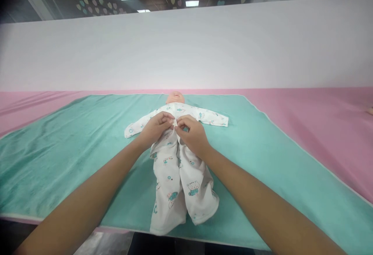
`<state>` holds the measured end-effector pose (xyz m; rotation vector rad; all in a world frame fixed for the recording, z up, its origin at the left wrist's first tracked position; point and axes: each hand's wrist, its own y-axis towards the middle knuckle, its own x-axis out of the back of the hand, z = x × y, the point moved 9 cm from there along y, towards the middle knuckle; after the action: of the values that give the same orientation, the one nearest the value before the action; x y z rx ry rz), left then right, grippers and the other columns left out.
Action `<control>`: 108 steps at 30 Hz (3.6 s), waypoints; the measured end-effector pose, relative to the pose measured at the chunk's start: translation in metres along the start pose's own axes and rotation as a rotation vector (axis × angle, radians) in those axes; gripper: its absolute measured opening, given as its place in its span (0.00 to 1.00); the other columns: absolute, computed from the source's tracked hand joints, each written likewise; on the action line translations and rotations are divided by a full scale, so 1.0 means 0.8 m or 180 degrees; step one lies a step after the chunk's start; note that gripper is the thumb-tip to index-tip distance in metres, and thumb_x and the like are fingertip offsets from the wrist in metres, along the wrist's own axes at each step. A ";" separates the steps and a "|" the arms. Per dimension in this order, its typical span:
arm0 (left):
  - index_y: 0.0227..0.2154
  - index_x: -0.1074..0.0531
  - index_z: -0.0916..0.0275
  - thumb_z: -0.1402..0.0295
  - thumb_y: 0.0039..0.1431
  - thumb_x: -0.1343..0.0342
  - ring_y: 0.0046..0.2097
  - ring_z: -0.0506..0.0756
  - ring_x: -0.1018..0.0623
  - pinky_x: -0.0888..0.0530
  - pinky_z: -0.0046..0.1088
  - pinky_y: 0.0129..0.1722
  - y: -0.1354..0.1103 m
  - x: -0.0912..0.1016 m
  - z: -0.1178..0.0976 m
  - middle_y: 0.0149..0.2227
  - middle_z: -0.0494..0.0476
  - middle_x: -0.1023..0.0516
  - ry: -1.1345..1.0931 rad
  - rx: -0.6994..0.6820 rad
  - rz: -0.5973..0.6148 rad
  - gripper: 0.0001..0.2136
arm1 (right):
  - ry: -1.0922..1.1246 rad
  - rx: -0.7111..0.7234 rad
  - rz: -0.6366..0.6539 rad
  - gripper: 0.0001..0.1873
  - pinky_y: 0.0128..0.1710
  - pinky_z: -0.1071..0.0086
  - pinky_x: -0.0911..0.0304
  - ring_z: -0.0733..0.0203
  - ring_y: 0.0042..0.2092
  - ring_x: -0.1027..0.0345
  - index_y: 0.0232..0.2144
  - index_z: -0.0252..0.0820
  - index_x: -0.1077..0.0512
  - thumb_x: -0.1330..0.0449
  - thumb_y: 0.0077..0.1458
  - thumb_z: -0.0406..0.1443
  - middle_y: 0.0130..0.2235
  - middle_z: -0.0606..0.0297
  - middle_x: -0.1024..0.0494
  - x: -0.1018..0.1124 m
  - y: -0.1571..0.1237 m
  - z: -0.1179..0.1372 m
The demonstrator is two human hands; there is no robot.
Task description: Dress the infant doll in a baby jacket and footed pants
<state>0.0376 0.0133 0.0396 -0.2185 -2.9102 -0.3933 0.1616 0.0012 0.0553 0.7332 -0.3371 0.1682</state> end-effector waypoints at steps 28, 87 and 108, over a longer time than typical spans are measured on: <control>0.40 0.34 0.59 0.74 0.49 0.52 0.27 0.48 0.32 0.35 0.25 0.30 -0.004 -0.001 -0.006 0.24 0.45 0.31 0.0645 -0.0146 -0.0041 0.13 | -0.0025 0.0033 0.0130 0.09 0.35 0.69 0.41 0.64 0.35 0.35 0.21 0.41 0.31 0.48 0.51 0.32 0.43 0.63 0.26 -0.007 -0.002 0.009; 0.37 0.35 0.59 0.78 0.51 0.53 0.35 0.54 0.30 0.35 0.33 0.34 -0.224 -0.166 -0.104 0.33 0.53 0.28 0.3168 -0.1466 -0.0067 0.11 | -0.0378 -0.0530 0.0773 0.12 0.29 0.70 0.44 0.64 0.30 0.44 0.24 0.43 0.46 0.45 0.51 0.29 0.28 0.70 0.39 0.077 -0.218 0.078; 0.39 0.37 0.55 0.72 0.60 0.54 0.40 0.55 0.27 0.28 0.34 0.37 -0.295 -0.075 -0.040 0.38 0.54 0.29 0.2797 -0.0545 -0.0746 0.07 | -0.1625 0.0653 0.1144 0.16 0.48 0.53 0.42 0.50 0.47 0.38 0.44 0.45 0.35 0.41 0.52 0.33 0.45 0.59 0.29 0.015 -0.214 0.145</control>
<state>0.0608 -0.2281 -0.0010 0.2272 -2.0359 -0.5910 0.1907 -0.2029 0.0330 0.9113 -0.9509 0.3600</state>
